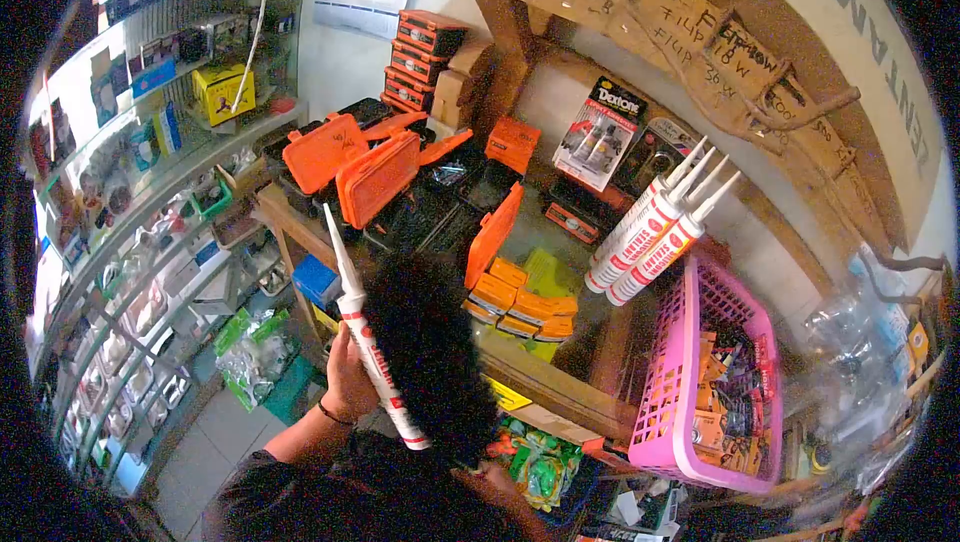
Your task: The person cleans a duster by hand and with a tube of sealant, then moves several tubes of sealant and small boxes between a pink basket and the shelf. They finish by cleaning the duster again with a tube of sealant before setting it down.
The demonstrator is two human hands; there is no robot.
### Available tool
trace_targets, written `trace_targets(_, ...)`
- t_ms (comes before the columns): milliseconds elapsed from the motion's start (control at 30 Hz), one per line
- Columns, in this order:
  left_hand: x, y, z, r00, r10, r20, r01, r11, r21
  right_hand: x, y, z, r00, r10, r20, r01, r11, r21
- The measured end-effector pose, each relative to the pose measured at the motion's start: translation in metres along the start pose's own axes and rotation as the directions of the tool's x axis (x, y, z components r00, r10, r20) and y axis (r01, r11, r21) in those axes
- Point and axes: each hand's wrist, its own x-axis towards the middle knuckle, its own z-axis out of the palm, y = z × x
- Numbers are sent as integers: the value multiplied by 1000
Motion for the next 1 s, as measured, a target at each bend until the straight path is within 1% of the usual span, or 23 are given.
trace_targets(33,0,0,-38,913,15,408,114,950,-290,2,6,2,1000,19,-4,-19,1000,7)
trace_targets(67,-4,-3,-28,912,16,410,115,949,-292,1,4,2,1000,21,-6,-21,1000,6)
trace_targets(100,-10,-7,-8,992,33,124,-36,999,24,-2,-1,2,1000,-5,-13,4,999,-51)
trace_targets(133,-14,-9,7,977,147,-152,-82,926,368,-6,-7,0,999,-30,-16,28,994,-106)
trace_targets(267,-19,-3,12,969,105,-225,15,880,475,-23,-22,-4,1000,-1,4,1,995,-103)
trace_targets(300,-15,-3,-8,999,9,-34,-2,979,205,-23,-21,-1,999,-42,-27,44,994,95)
trace_targets(333,-10,-2,-29,983,-28,182,43,996,-79,-22,-21,0,995,-79,-68,95,954,286)
trace_targets(367,-7,-2,-39,921,0,389,144,929,-340,-19,-19,0,994,-82,-69,98,954,284)
trace_targets(400,-8,-3,-19,921,1,389,143,929,-341,-15,-15,1,998,-22,-59,31,986,164)
trace_targets(433,-8,-6,19,999,3,53,1,996,-91,-11,-11,1,998,39,-55,-37,999,38)
trace_targets(467,-8,-7,41,956,103,-276,-48,979,197,-8,-5,3,998,38,-53,-36,999,34)
trace_targets(500,-21,-9,21,982,127,-143,-92,969,228,-6,2,6,999,-22,-30,23,999,35)
trace_targets(533,-27,-11,-5,966,203,-158,-43,733,679,-5,5,7,996,-84,-9,84,996,38)
trace_targets(567,-28,-11,-22,952,276,-133,44,307,951,-11,-5,4,996,-88,-7,88,995,38)
trace_targets(600,-29,-9,-17,952,278,-133,44,303,952,-21,-22,0,1000,-28,-3,28,997,66)
trace_targets(633,-29,-6,-6,919,238,-314,34,746,665,-27,-31,-2,999,32,1,-32,995,95)
trace_targets(667,-28,-3,8,888,112,-446,-25,980,196,-16,-16,4,1000,26,1,-26,995,94)
trace_targets(700,-29,1,31,924,95,-369,3,967,256,3,13,14,999,-30,-12,32,993,112)
trace_targets(767,-31,1,23,918,118,-379,-35,975,219,15,25,20,995,-92,-23,94,988,123)
trace_targets(833,-32,-1,41,938,223,-264,-161,958,236,6,6,18,985,-173,-17,170,980,-102)
trace_targets(867,-33,-1,43,936,225,-269,-164,959,233,-2,-5,13,987,-148,58,151,986,-66)
trace_targets(967,-35,1,46,947,156,-281,-101,975,201,12,19,17,989,-115,94,121,991,-61)
trace_targets(1000,-43,3,22,929,130,-345,-62,978,200,12,22,18,989,-111,96,117,991,-61)
